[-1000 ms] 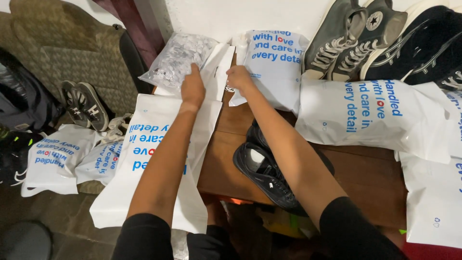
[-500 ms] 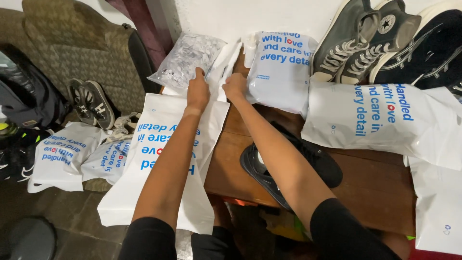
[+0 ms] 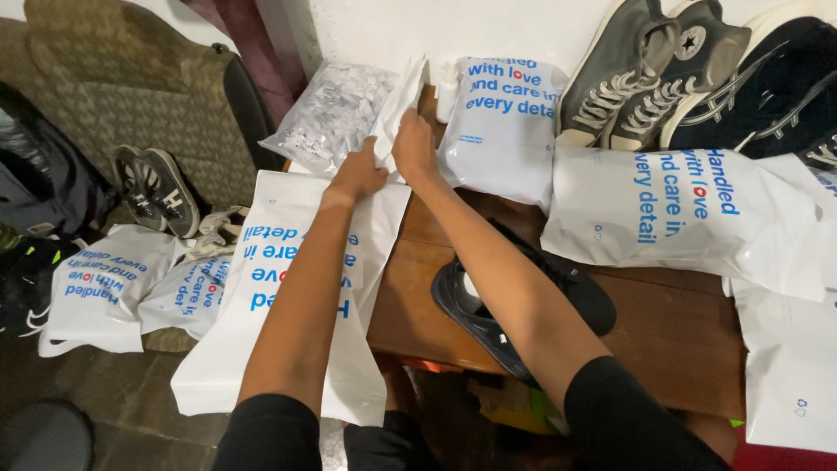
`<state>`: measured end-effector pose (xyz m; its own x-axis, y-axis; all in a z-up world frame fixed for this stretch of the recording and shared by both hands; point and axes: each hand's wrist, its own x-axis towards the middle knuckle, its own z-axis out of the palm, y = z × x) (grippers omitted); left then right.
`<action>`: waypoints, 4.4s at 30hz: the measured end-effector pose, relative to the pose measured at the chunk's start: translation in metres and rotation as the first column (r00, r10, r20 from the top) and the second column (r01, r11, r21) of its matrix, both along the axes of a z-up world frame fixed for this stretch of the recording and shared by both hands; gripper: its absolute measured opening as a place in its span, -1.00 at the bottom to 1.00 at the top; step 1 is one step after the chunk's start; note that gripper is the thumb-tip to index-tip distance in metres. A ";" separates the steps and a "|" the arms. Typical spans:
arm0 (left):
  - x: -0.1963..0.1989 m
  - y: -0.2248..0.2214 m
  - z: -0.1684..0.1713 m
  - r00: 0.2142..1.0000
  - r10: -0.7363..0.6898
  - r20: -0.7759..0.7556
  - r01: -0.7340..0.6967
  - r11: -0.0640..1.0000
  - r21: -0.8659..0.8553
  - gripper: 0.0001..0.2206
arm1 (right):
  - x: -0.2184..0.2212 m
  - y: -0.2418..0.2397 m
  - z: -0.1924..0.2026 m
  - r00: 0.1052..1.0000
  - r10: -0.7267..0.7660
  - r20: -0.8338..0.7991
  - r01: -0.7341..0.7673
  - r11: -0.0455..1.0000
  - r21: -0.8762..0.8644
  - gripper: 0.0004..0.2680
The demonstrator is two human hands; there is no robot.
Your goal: Lacing a pair of black shoes and then placing them into individual white plastic bags for final packaging.
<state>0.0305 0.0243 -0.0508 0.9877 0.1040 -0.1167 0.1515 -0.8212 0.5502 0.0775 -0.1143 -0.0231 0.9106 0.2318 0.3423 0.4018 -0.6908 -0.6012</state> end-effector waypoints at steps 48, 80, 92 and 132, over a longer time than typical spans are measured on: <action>-0.228 -0.097 0.172 0.996 0.079 0.038 0.024 0.174 -0.984 -0.73 | -0.277 -0.158 0.211 0.808 0.465 0.362 -0.508 0.861 0.028 -0.84; -0.274 -0.195 0.289 0.812 -0.178 0.555 0.206 0.978 0.013 -0.83 | -0.294 -0.233 0.216 0.921 0.383 -0.066 -0.215 0.643 0.735 -0.86; -0.260 -0.246 0.184 0.950 0.098 0.297 0.173 0.628 -0.759 -0.75 | -0.304 -0.285 0.155 0.906 0.366 -0.213 -0.126 0.712 0.691 -0.80; -0.244 -0.234 0.250 0.841 -0.322 0.435 0.164 0.918 0.361 -0.64 | -0.298 -0.322 0.171 0.968 -0.151 -0.201 0.227 0.868 0.441 -0.70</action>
<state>-0.2139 -0.2095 0.1988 0.9079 -0.1952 0.3709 -0.2912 -0.9302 0.2233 -0.2205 -0.4359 0.1481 0.9708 -0.0985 0.2189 0.1673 -0.3764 -0.9112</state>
